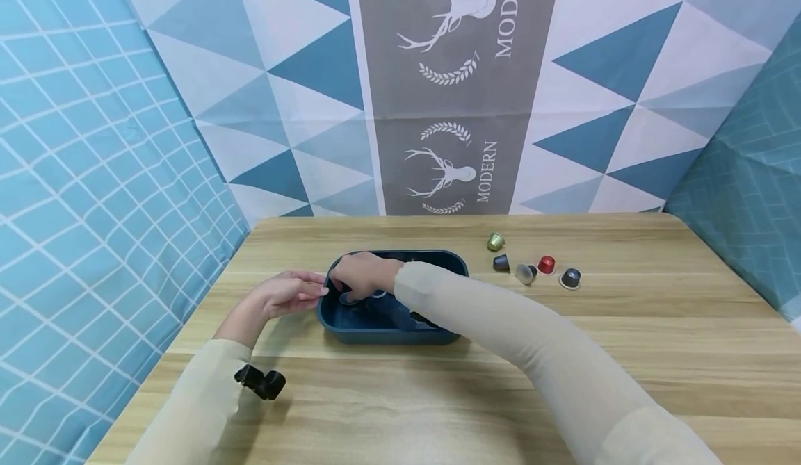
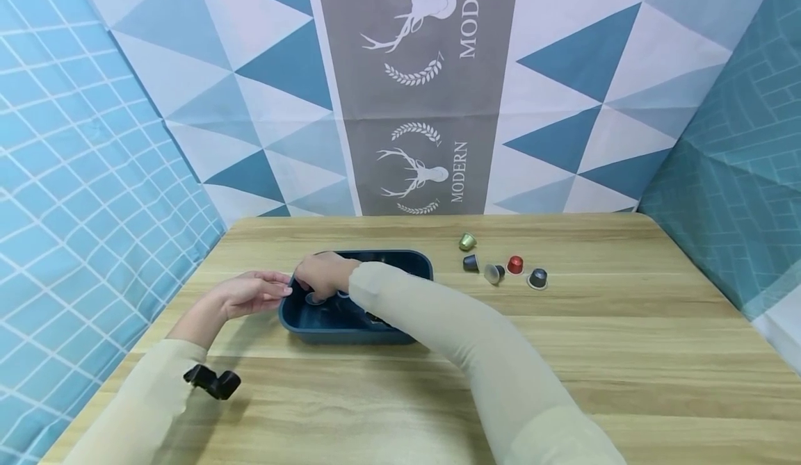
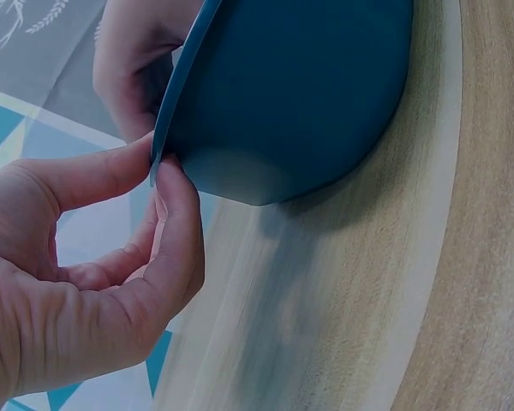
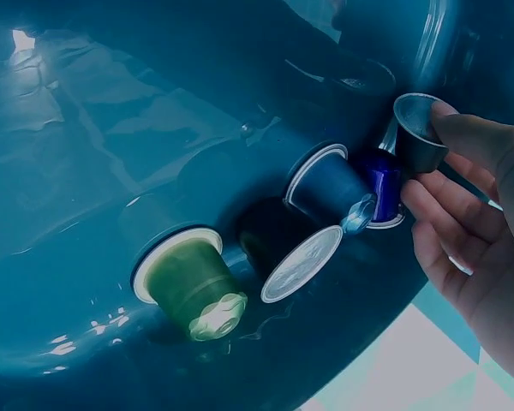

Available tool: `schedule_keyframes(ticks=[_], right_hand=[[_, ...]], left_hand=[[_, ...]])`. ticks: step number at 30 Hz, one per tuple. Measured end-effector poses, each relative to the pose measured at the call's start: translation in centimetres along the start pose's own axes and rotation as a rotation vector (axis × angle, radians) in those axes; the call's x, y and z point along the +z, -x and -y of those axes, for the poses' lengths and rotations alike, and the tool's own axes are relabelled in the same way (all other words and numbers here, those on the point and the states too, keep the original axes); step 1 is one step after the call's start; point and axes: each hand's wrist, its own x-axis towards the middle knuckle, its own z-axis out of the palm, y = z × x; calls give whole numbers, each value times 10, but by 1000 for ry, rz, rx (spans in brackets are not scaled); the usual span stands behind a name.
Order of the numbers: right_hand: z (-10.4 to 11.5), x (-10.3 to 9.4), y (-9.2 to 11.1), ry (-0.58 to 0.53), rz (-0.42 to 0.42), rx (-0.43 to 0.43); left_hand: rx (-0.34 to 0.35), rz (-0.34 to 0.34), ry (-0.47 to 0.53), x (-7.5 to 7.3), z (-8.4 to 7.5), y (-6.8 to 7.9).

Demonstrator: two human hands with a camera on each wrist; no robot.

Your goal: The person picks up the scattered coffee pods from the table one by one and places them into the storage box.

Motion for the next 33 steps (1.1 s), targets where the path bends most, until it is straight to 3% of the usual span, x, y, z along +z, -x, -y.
schedule_keyframes(ticks=[9,20,33], right_hand=[[1,2,3,-5,0,10],[-4,-18,26,-7,-16,-30],[-16,-31,59,-53,-135,-93]], left_hand=[[-7,-16,1,1,3,0],[-1,-30,-23,1,-1,0],[-3,-39,-11,1,0,1]])
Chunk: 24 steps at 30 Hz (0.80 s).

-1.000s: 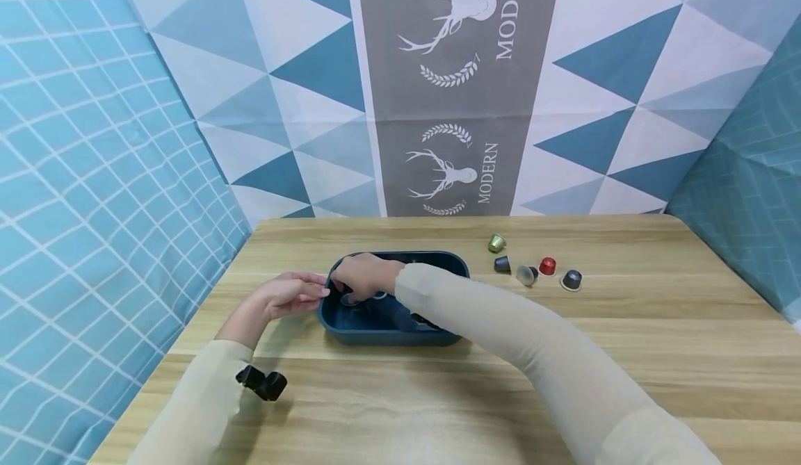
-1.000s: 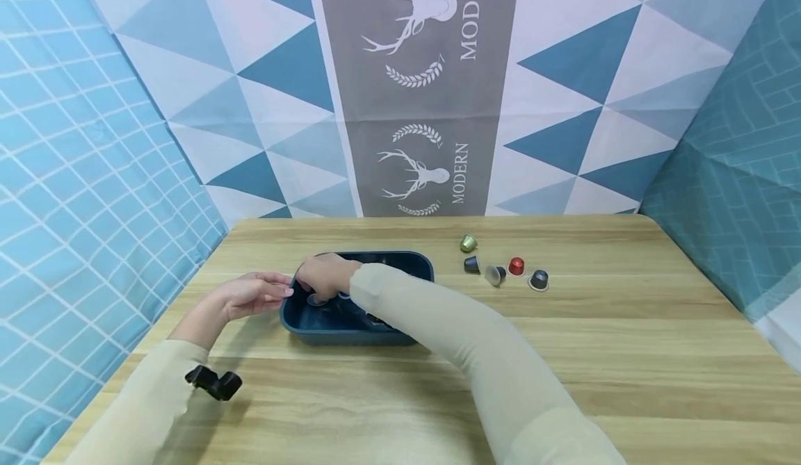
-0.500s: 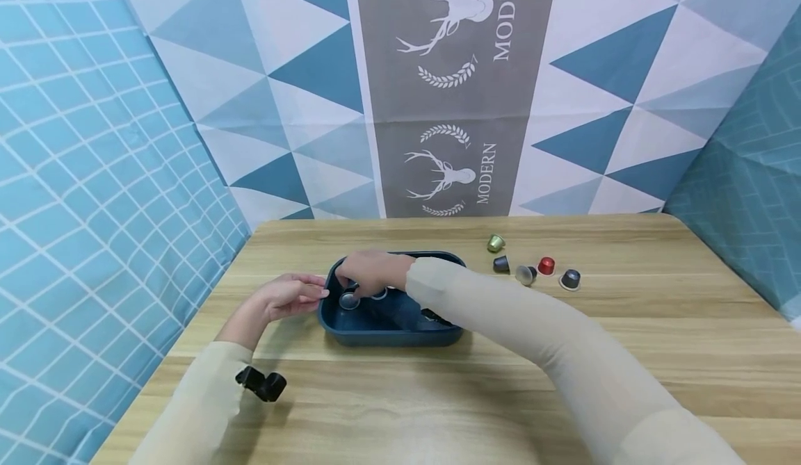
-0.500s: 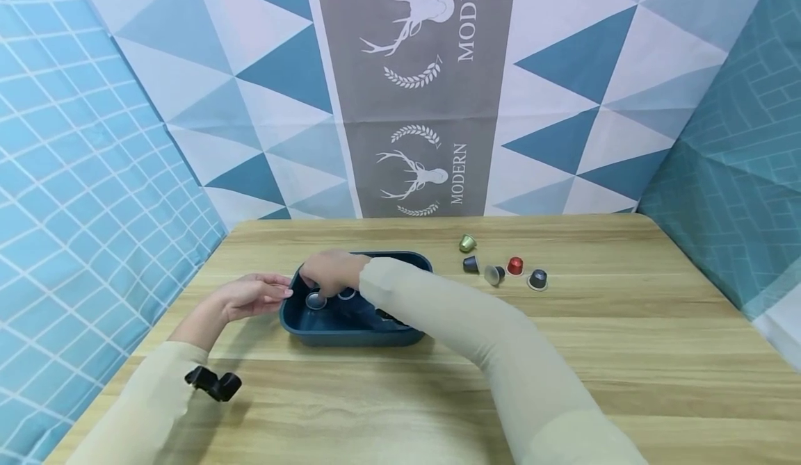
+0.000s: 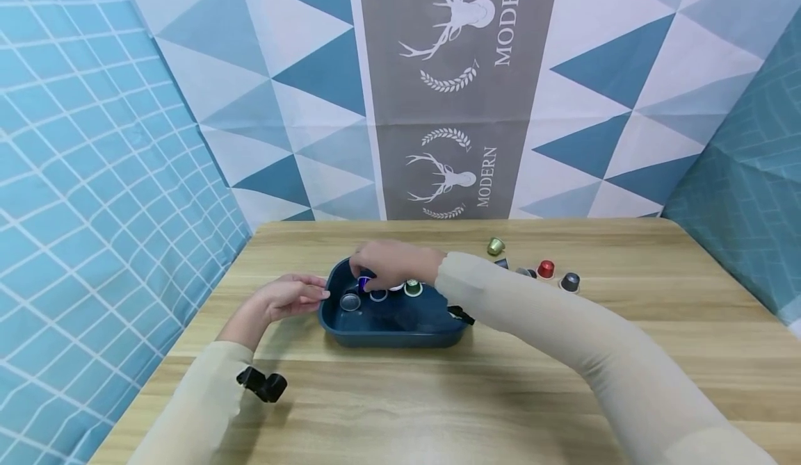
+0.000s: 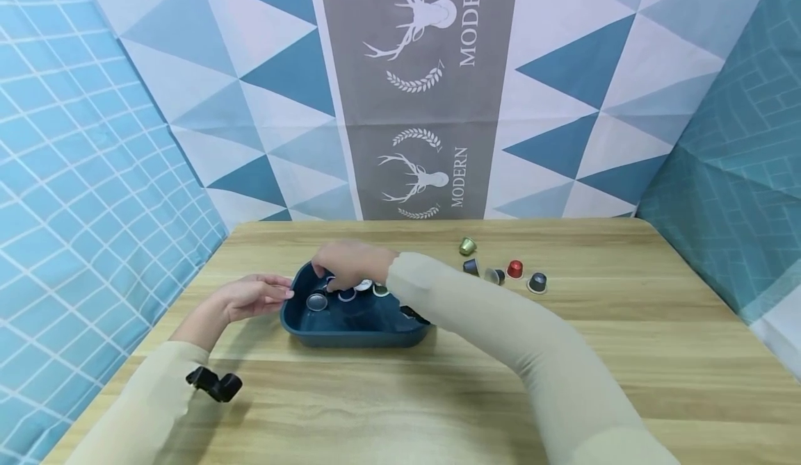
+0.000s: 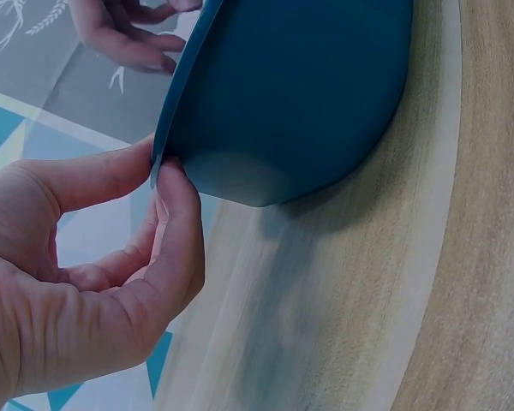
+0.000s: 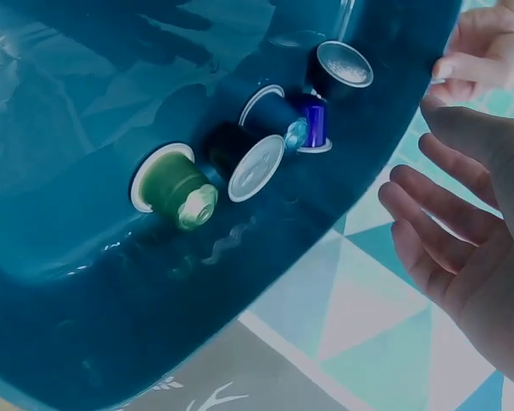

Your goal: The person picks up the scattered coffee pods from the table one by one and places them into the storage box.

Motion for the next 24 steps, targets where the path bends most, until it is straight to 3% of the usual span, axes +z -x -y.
schedule_keyframes(ticks=[11,24], right_hand=[[-13,4,29,-103,-121,-11],[-28,16,63,-24,-356,-15]], left_hand=[[6,-1,-8,0,2,0],[4,6,-25,1,0,0]])
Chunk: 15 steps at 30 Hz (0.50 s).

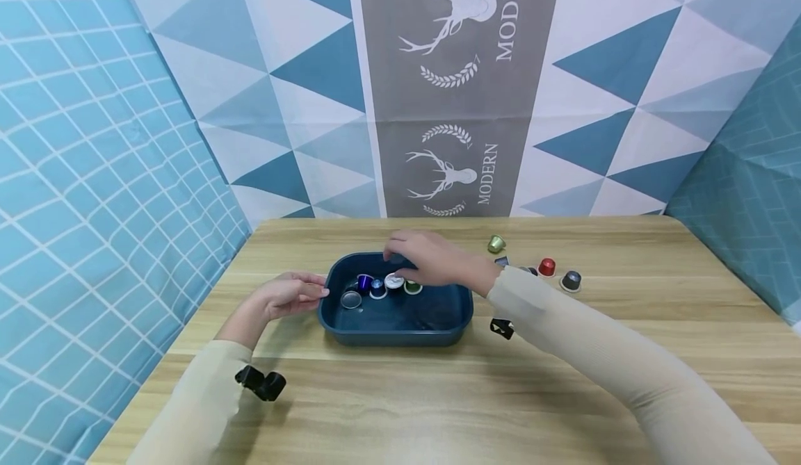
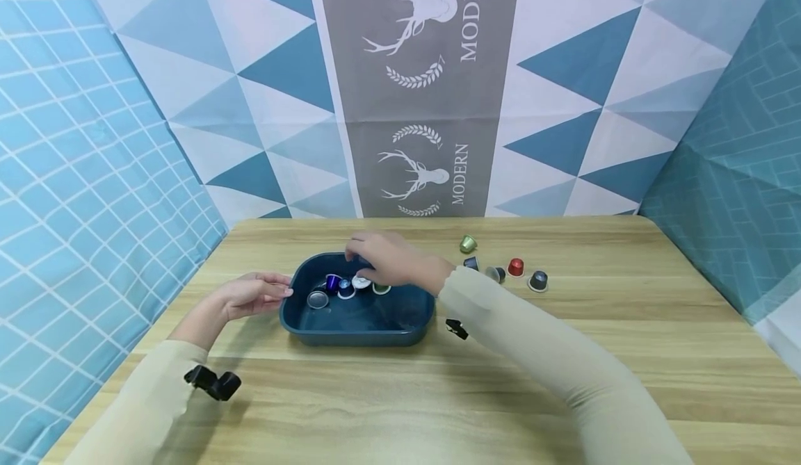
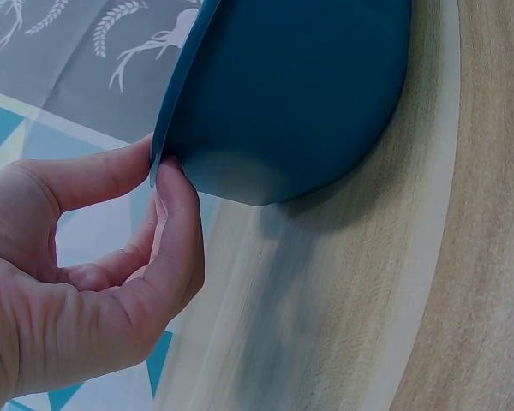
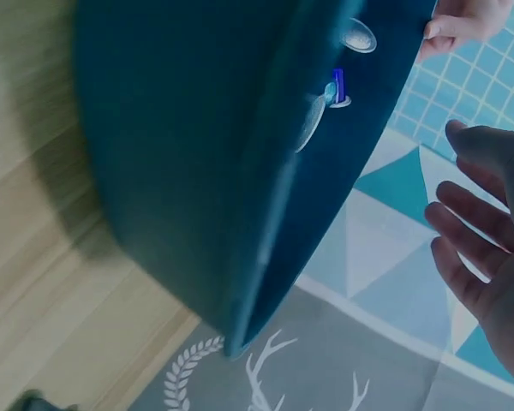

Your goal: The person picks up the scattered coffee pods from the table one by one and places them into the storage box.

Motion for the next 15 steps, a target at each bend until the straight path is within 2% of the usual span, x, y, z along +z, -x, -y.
schedule_keyframes(ticks=[7,15], right_hand=[[-8,-1,20,51,-120,18],[-19,-1,43,52,-227,52]], left_hand=[[-1,4,16,-1,-1,-1],[-8,3,9,-2,-1,-1]])
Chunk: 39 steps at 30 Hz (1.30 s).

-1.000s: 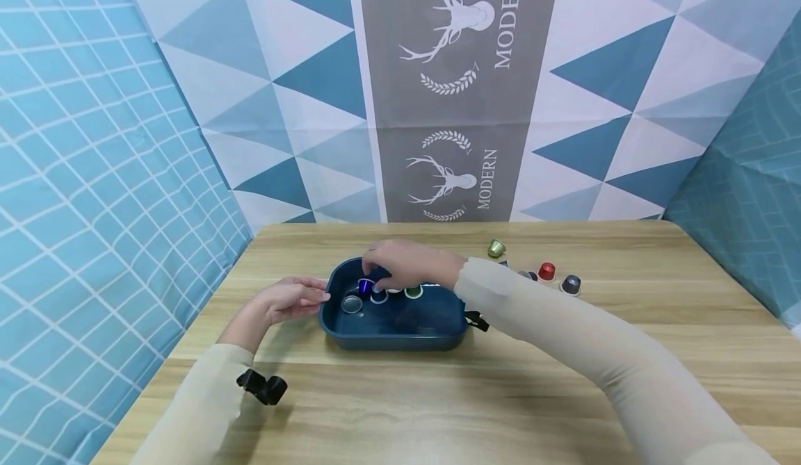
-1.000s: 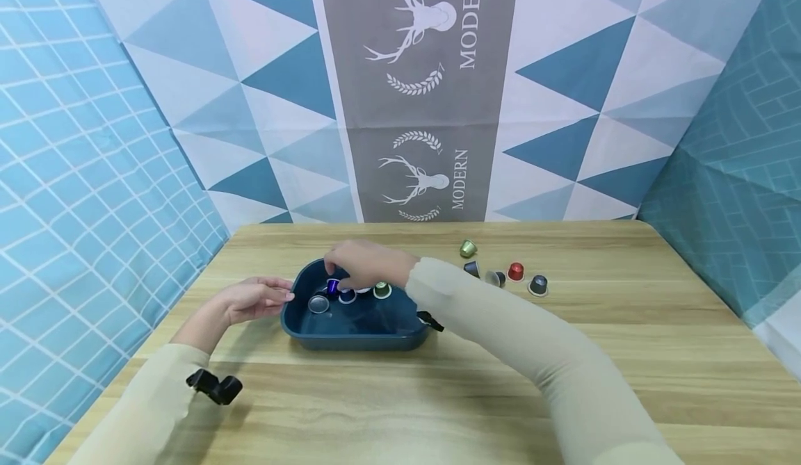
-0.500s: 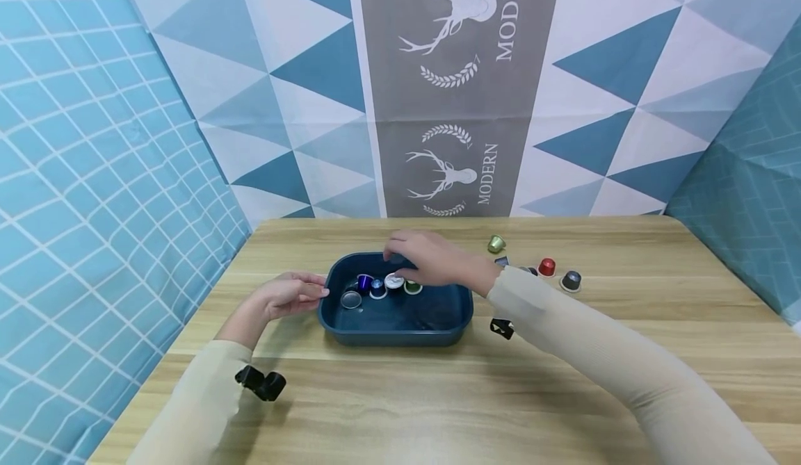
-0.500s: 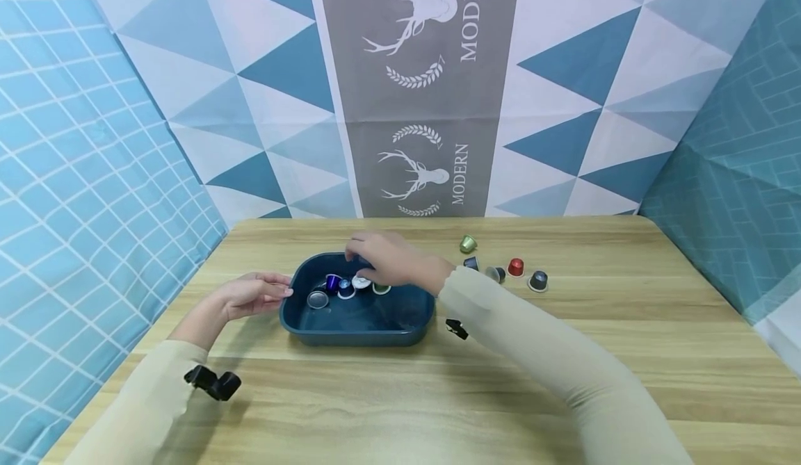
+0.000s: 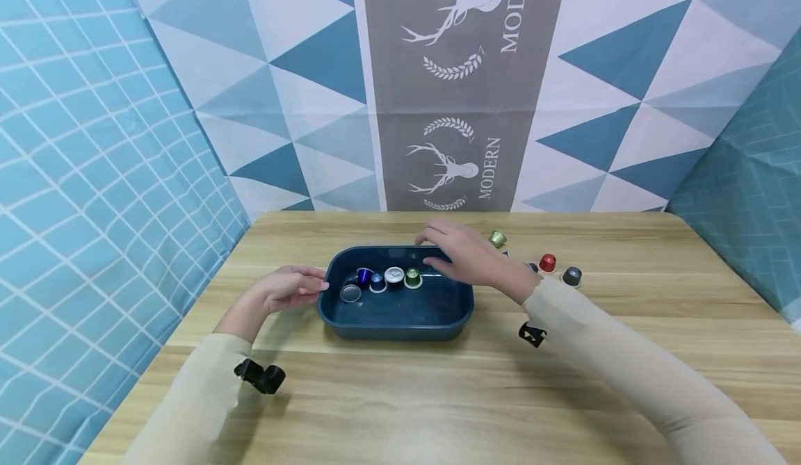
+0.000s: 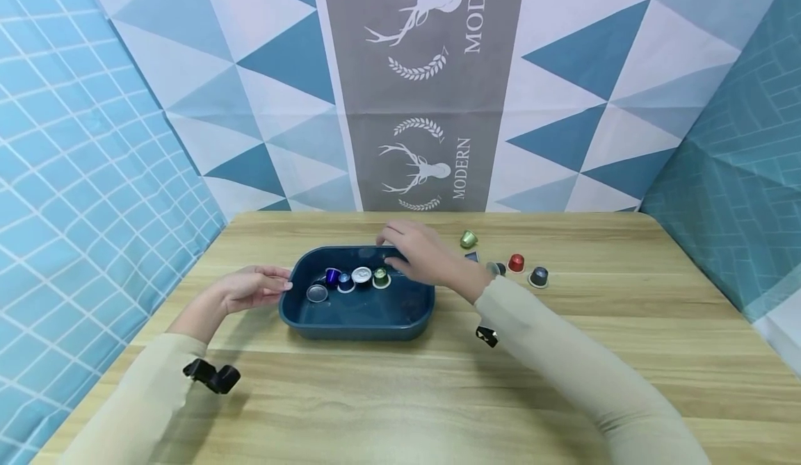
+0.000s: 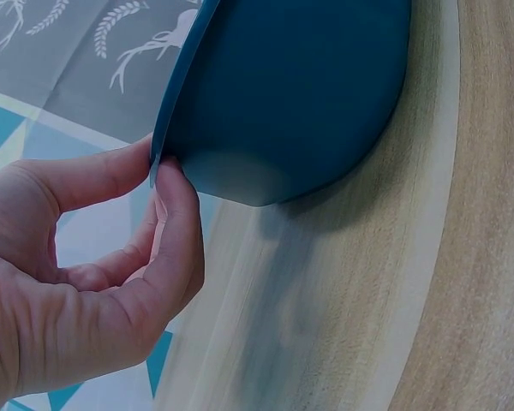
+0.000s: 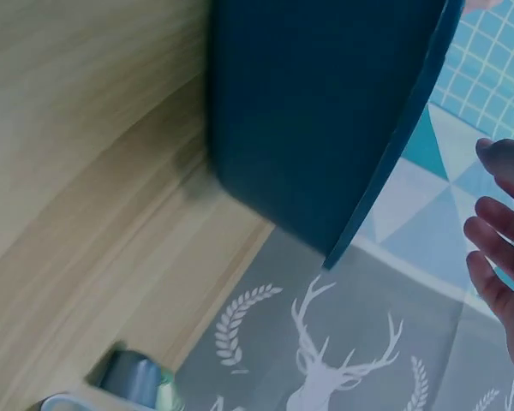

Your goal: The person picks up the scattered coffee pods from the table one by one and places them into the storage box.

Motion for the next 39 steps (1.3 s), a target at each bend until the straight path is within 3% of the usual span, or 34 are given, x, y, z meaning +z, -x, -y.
schedule_keyframes(ticks=[21,31,39], right_hand=[[-44,-26,60,134,-178,-11],[-59,-23,85,143,-176,22],[-69,-15,101,178,-126,71]], left_hand=[[8,-2,1,1,-5,-4],[1,-9,15,-1,-5,-2],[-8,-8,35,-2,1,-2]])
